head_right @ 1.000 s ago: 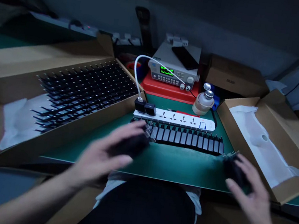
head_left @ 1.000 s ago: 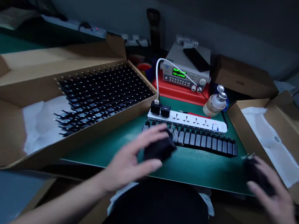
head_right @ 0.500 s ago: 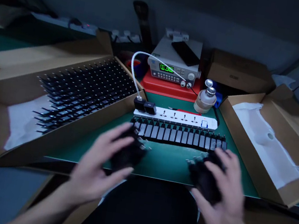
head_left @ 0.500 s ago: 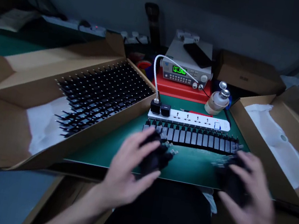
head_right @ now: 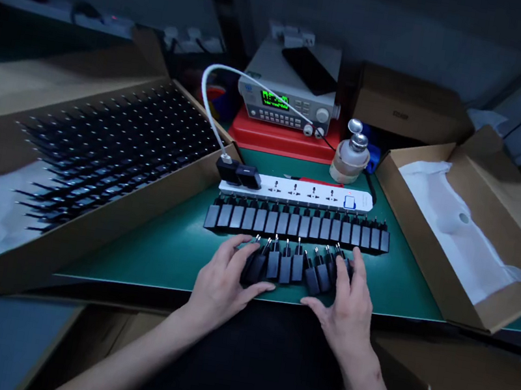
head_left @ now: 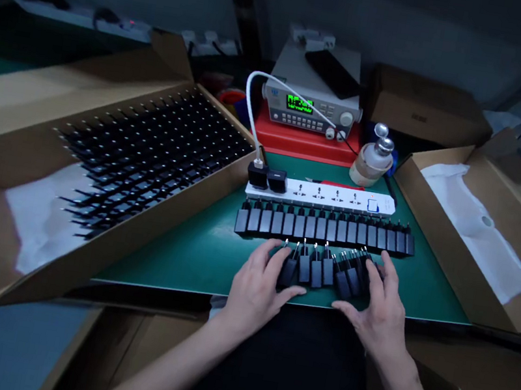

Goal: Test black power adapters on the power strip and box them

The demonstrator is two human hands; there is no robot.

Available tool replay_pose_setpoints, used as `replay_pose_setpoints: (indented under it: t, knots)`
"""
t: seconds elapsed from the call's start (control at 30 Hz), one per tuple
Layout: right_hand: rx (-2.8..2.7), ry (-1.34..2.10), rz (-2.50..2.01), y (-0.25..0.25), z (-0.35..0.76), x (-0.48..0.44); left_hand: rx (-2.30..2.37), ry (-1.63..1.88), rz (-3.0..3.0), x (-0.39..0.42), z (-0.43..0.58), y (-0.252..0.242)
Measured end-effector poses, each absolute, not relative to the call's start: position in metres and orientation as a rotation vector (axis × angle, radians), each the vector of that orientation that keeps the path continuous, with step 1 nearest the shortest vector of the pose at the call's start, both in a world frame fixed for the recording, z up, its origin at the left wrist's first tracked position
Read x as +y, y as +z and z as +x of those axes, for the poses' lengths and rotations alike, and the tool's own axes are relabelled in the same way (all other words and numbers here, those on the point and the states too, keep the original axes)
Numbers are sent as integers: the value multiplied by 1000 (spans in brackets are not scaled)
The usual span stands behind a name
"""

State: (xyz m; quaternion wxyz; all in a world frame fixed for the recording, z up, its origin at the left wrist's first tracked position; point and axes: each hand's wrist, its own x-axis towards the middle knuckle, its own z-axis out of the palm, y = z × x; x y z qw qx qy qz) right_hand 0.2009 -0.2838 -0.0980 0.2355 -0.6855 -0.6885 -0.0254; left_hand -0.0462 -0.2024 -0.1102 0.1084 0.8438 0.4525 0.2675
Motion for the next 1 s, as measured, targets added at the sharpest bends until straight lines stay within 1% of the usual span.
replay_pose_setpoints:
  t: [0.27,0.53,0.7,0.77,0.87,1.0]
  knots:
    - [-1719,-104,-1817,-112,210,-276,1329,774,2413,-203,-53,-113]
    - [-1772,82,-1783,-102,217,-284,1293,775,2394,-204,-55,-107]
    - [-1747,170,-1688,-100,242,-297,1311,773,2325,-212,-63,-110]
    - [-1691,209,-1645,-90,256,-295,1313,806,2312,-213,-66,-114]
    - [-1665,201,-1584,-63,274,-275,1313,859,2311,-214,-68,-118]
    - [-1881,106,-1465,-20,283,-217,1281,943,2260,-213,-78,-114]
